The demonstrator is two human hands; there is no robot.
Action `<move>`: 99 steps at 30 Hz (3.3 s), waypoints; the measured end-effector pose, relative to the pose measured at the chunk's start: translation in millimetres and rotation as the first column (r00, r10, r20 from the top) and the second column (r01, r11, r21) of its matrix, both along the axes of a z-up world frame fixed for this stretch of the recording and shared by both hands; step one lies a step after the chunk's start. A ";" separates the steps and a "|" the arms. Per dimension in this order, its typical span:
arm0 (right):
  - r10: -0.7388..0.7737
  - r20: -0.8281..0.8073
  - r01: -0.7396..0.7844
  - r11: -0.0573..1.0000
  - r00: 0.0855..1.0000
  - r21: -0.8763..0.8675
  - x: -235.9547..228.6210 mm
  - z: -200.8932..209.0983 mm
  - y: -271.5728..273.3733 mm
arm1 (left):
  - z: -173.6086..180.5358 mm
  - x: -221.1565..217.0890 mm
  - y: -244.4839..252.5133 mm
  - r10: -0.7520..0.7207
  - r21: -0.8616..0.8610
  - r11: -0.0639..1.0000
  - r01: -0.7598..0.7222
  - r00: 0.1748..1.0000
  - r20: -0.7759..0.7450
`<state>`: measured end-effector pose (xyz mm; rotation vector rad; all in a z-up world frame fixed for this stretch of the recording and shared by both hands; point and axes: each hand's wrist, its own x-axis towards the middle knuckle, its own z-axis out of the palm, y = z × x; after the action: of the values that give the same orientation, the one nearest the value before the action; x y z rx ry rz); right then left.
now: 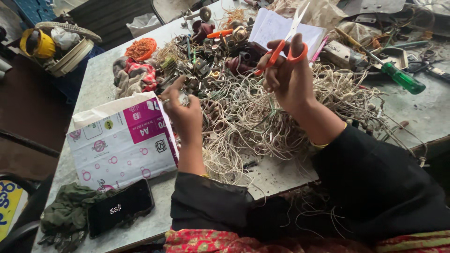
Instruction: The person uses orange-handled scissors to cut tangled white wires on a cluttered workbench. They repeatedly pick up wire bundles, snip them into shorter pieces, and drop the cut pieces back onto the table.
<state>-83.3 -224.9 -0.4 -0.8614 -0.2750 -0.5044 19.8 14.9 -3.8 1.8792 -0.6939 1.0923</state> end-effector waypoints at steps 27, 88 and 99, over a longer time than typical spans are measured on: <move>0.029 0.000 -0.029 0.998 1.000 -0.047 0.1 -3.4 11.2 | -24.0 -43.2 -66.2 -0.341 0.113 0.825 0.554 0.647 -0.682; 0.459 -0.544 -0.672 0.681 0.702 -0.292 -4.1 -3.4 34.2 | -6.0 -20.4 -26.8 -0.659 -0.501 0.737 0.454 0.650 -0.380; 0.386 -0.356 -0.494 0.818 0.851 -0.294 -5.4 1.4 23.9 | -15.1 -5.3 -21.0 -0.623 -0.630 0.714 0.306 0.689 -0.371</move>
<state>-88.8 -201.0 1.0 -1.1897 -0.3048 0.1254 14.5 -6.1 -18.9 1.3014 -0.4366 0.2770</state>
